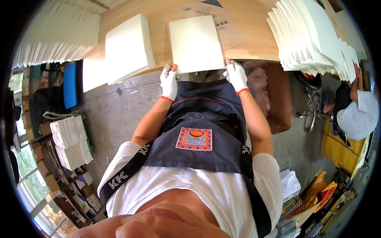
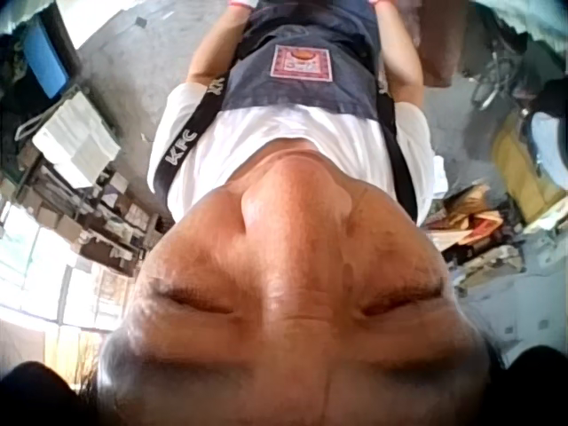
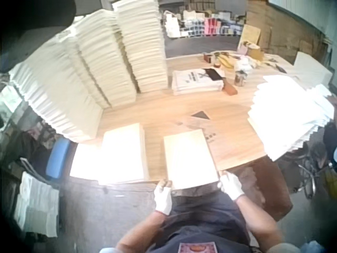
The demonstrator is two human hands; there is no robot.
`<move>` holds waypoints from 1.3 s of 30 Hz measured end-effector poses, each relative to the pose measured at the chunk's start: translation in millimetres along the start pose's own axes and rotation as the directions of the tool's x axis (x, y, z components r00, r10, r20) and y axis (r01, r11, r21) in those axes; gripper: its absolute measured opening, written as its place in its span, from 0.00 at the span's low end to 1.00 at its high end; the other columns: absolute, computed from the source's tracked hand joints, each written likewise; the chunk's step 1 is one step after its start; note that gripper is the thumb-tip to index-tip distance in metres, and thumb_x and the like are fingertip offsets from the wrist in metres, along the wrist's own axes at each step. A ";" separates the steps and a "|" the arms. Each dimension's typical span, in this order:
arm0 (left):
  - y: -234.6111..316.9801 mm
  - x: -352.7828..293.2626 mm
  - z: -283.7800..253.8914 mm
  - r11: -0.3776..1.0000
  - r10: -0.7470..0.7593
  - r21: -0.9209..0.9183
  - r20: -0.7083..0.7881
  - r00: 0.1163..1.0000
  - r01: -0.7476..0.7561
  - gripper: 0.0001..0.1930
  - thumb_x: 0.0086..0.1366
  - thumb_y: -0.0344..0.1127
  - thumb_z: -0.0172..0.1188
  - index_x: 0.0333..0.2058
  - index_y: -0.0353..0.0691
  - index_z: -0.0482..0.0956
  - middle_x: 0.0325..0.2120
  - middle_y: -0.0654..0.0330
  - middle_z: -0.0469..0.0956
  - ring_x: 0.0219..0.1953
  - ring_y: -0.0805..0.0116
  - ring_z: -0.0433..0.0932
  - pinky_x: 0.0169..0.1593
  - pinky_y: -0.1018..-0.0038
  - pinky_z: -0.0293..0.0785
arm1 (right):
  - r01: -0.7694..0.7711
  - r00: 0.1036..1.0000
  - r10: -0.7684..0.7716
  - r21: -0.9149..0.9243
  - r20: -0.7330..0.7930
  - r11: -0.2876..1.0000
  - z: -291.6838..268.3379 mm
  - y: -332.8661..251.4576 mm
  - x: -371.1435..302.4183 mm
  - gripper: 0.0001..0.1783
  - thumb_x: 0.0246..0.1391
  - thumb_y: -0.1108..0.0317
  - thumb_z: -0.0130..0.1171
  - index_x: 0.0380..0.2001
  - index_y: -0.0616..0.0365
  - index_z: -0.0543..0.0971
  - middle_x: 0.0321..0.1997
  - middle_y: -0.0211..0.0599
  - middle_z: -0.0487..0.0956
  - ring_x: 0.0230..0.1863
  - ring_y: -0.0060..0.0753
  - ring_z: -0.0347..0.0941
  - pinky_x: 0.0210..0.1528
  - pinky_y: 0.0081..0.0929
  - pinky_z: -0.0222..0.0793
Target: The person inserts white paper sheets into printed book covers one by one. They pick a cover from a stack, place a sheet inside, and set the assembled unit aside. The process is repeated continuously with a steady rhythm.
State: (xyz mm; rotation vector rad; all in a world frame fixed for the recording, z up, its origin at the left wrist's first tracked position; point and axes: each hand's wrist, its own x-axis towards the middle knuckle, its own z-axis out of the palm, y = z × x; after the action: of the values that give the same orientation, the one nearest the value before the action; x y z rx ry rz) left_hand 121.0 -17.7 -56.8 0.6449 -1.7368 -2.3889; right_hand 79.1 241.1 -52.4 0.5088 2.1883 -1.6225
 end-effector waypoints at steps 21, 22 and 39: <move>59.6 27.2 -199.2 0.956 0.274 0.064 -0.544 0.793 -0.287 0.19 0.63 0.37 0.45 0.52 0.36 0.66 0.42 0.55 0.72 0.44 0.65 0.70 0.47 0.70 0.69 | 0.372 0.791 -0.574 0.578 0.211 0.726 52.4 -130.5 -57.9 0.12 0.60 0.62 0.47 0.36 0.59 0.72 0.27 0.29 0.76 0.25 0.17 0.71 0.26 0.14 0.68; 31.6 26.5 -212.9 0.955 0.286 0.113 -0.591 0.754 -0.273 0.18 0.63 0.35 0.44 0.51 0.35 0.67 0.42 0.56 0.72 0.46 0.66 0.70 0.48 0.70 0.68 | 0.408 0.832 -0.546 0.563 0.094 0.718 13.2 -128.2 -67.2 0.13 0.60 0.60 0.47 0.37 0.58 0.73 0.27 0.30 0.76 0.25 0.19 0.72 0.25 0.15 0.68; 23.8 -6.9 -38.6 0.313 0.507 0.527 0.610 0.608 -0.790 0.11 0.52 0.24 0.56 0.35 0.41 0.77 0.33 0.54 0.75 0.39 0.54 0.73 0.43 0.66 0.70 | 0.368 0.871 -0.059 0.569 -0.488 0.735 -301.7 -134.3 -68.0 0.16 0.60 0.57 0.44 0.46 0.53 0.66 0.35 0.37 0.75 0.20 0.19 0.68 0.14 0.11 0.64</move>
State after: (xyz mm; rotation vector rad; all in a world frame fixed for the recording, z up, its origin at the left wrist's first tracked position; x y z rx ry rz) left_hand 139.3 -57.2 -42.5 -0.4905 -2.4886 -1.1177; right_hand 48.5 489.4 173.7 0.9123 1.9554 -2.6523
